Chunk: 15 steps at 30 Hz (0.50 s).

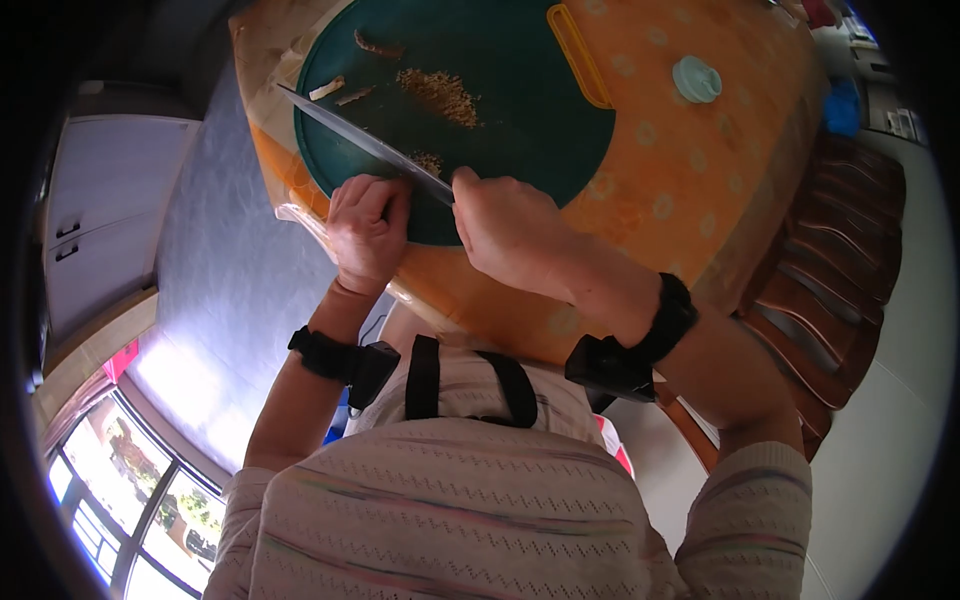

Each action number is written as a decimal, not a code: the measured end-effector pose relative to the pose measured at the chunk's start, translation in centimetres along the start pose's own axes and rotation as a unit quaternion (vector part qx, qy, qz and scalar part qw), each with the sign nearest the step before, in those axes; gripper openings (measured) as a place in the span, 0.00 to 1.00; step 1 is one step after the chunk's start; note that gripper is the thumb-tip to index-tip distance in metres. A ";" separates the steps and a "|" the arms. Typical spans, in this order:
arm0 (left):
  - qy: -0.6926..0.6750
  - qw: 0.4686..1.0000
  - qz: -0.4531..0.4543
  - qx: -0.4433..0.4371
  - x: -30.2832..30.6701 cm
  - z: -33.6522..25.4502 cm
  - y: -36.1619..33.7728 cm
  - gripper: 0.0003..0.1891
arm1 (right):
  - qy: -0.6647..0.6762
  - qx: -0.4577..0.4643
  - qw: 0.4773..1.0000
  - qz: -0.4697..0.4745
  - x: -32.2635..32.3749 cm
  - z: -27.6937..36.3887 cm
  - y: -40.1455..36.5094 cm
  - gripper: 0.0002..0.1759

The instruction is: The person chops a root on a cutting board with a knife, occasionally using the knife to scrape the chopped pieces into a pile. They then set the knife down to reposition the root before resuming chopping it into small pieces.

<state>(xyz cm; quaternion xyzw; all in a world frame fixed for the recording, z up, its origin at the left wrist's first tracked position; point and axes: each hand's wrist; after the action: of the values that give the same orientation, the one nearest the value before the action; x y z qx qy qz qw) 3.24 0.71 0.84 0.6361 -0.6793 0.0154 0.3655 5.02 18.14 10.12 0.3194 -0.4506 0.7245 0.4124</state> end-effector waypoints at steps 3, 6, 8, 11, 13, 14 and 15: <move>-0.002 1.000 0.010 0.009 0.0 -0.1 -0.1 0.05 | -0.023 -0.013 0.999 -0.030 -1.1 0.5 0.3 0.06; 0.009 1.000 0.015 -0.002 0.0 -0.1 0.0 0.05 | -0.007 0.001 0.998 -0.069 -2.3 0.5 -0.2 0.09; 0.019 1.000 0.019 -0.014 0.3 -0.1 0.1 0.05 | 0.012 0.005 0.996 -0.090 -2.3 -0.2 0.1 0.09; 0.019 0.999 0.023 -0.015 0.3 -0.4 0.1 0.05 | 0.037 0.013 0.993 -0.110 -2.1 -0.9 0.4 0.10; 0.016 1.000 0.021 -0.006 0.3 -0.3 0.1 0.05 | 0.047 0.024 0.992 -0.110 -1.9 -0.9 0.4 0.10; 0.018 1.000 0.024 -0.005 0.3 -0.1 0.0 0.05 | 0.041 0.006 0.995 -0.091 -1.5 -0.7 0.2 0.09; 0.008 1.000 0.013 -0.005 0.2 0.0 -0.1 0.05 | 0.035 -0.013 0.997 -0.071 -1.2 -0.6 0.1 0.08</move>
<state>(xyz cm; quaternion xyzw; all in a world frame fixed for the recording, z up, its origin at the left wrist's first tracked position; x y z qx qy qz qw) 3.32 0.57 0.94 0.6251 -0.6848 0.0222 0.3739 5.44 18.33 8.83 0.3201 -0.4212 0.6981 0.4824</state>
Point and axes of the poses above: each hand's wrist, its own y-axis towards the middle knuckle, its own x-axis out of the back of the hand, z = x × y, and after that the axes turned 11 degrees about -y, right-handed
